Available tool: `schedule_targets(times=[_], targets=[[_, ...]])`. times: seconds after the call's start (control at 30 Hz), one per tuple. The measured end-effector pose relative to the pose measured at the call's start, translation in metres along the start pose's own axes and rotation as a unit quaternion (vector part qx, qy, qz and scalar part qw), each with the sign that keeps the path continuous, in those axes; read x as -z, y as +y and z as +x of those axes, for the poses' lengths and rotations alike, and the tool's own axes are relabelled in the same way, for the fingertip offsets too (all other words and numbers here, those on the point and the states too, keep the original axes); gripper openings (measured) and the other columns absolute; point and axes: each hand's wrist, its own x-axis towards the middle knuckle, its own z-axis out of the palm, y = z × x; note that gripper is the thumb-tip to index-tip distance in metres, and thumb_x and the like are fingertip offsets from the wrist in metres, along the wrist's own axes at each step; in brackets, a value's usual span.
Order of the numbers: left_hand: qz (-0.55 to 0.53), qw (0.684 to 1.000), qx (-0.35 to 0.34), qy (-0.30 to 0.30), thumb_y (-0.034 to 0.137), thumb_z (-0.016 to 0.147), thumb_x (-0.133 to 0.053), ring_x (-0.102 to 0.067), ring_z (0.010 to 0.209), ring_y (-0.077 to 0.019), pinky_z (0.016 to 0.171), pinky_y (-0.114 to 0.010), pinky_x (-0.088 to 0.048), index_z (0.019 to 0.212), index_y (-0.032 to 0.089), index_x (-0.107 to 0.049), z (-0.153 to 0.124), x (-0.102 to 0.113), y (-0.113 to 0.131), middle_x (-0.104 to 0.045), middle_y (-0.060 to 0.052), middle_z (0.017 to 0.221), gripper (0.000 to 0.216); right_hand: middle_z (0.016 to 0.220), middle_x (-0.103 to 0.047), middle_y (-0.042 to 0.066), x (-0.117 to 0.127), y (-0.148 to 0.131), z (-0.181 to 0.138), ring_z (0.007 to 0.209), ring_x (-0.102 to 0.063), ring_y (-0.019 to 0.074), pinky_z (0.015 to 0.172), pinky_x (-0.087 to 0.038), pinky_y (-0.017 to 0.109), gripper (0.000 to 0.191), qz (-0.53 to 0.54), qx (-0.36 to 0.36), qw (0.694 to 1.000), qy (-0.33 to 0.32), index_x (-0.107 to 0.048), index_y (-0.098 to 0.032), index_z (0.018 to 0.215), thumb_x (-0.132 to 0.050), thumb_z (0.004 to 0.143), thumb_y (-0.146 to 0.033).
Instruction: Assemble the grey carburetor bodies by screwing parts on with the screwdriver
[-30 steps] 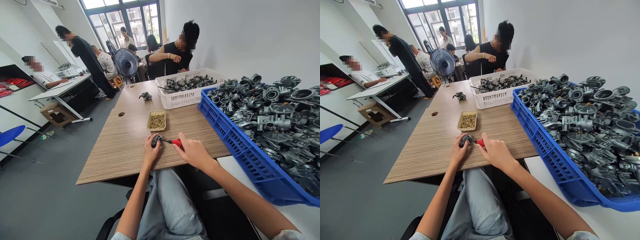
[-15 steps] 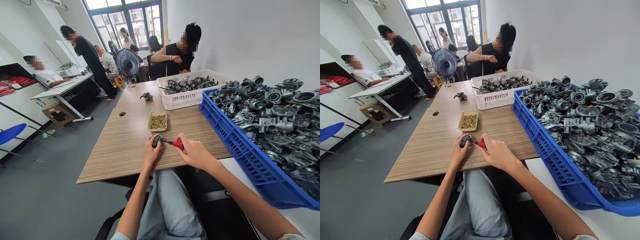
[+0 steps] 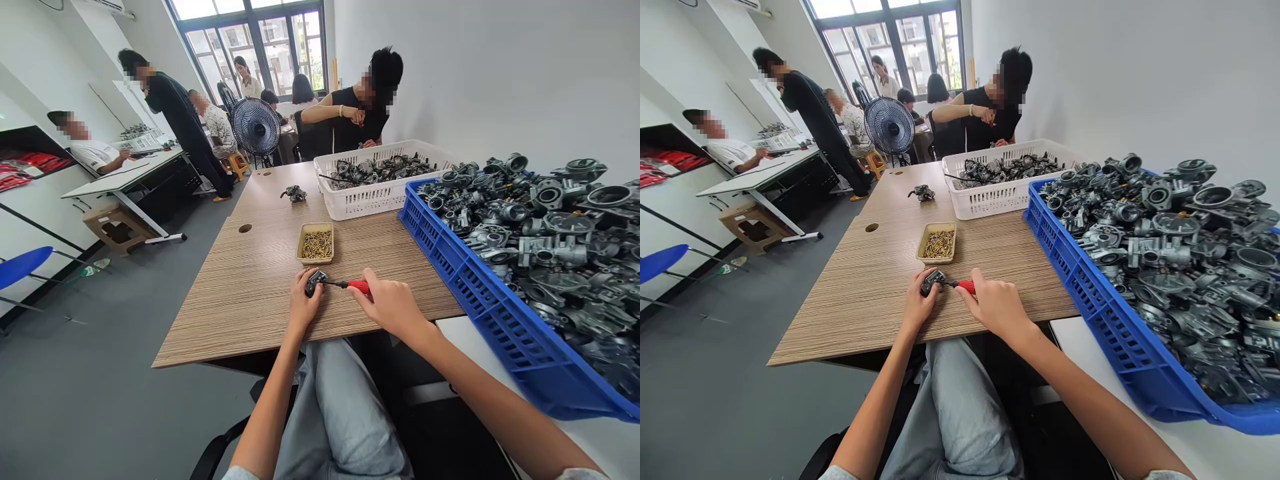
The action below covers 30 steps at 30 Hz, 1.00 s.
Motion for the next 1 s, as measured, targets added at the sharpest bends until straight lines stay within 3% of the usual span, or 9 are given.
schedule_targets(times=[0.13, 0.37, 0.5, 0.67, 0.8, 1.0], targets=[[-0.002, 1.0, 0.0, 0.002, 0.025, 0.1, -0.066, -0.062, 0.135, -0.0296, 0.122, -0.051, -0.046, 0.137, 0.026, -0.071, -0.0004, 0.0003, 0.0004, -0.069, -0.011, 0.138, 0.038, 0.083, -0.078, 0.006, 0.0009, 0.0011, -0.0007, 0.08, -0.079, 0.0275, 0.061, -0.028, 0.031, 0.032, 0.038, -0.002, 0.999, -0.001, -0.054, -0.022, 0.114, -0.045, 0.116, -0.052], [-0.013, 1.0, -0.001, 0.005, 0.023, 0.098, -0.067, -0.062, 0.133, -0.0294, 0.121, -0.051, -0.047, 0.136, 0.027, -0.071, -0.0003, 0.0008, 0.0042, -0.07, -0.011, 0.135, 0.038, 0.106, -0.08, 0.004, 0.0017, 0.0075, -0.0048, 0.088, -0.079, 0.0224, 0.071, -0.039, 0.029, 0.017, 0.158, 0.097, 0.983, -0.002, -0.045, -0.024, 0.124, -0.052, 0.113, -0.034], [-0.02, 1.0, -0.001, 0.007, 0.023, 0.098, -0.067, -0.063, 0.131, -0.0286, 0.121, -0.05, -0.047, 0.135, 0.026, -0.072, -0.0002, 0.001, 0.005, -0.069, -0.011, 0.135, 0.038, 0.097, -0.08, 0.004, -0.0015, 0.0044, -0.0041, 0.086, -0.079, 0.0245, 0.067, -0.036, 0.029, 0.016, 0.107, 0.071, 0.992, 0.01, -0.047, -0.023, 0.12, -0.048, 0.115, -0.037], [-0.017, 1.0, 0.004, 0.004, 0.023, 0.099, -0.065, -0.063, 0.132, -0.0286, 0.121, -0.05, -0.048, 0.135, 0.026, -0.072, -0.0001, 0.0004, 0.0022, -0.069, -0.011, 0.136, 0.037, 0.083, -0.078, 0.006, -0.0045, -0.0008, -0.0006, 0.077, -0.079, 0.0274, 0.061, -0.027, 0.031, 0.029, 0.022, 0.008, 1.0, 0.006, -0.051, -0.021, 0.117, -0.044, 0.116, -0.049], [-0.016, 1.0, 0.009, 0.005, 0.024, 0.099, -0.065, -0.061, 0.136, -0.0294, 0.123, -0.051, -0.047, 0.136, 0.027, -0.072, -0.0002, -0.0001, -0.0007, -0.069, -0.011, 0.136, 0.037, 0.082, -0.078, 0.005, -0.0043, 0.0, -0.0003, 0.078, -0.079, 0.0273, 0.062, -0.028, 0.031, 0.03, 0.036, 0.001, 0.999, 0.001, -0.052, -0.022, 0.115, -0.043, 0.116, -0.051], [-0.02, 1.0, 0.012, 0.009, 0.021, 0.098, -0.065, -0.062, 0.134, -0.0292, 0.123, -0.051, -0.046, 0.135, 0.027, -0.072, 0.0, -0.0003, -0.0009, -0.069, -0.011, 0.137, 0.038, 0.103, -0.08, 0.002, 0.0006, 0.0061, -0.0035, 0.086, -0.078, 0.0218, 0.07, -0.039, 0.029, 0.018, 0.163, 0.096, 0.982, -0.009, -0.046, -0.024, 0.124, -0.053, 0.112, -0.036]])
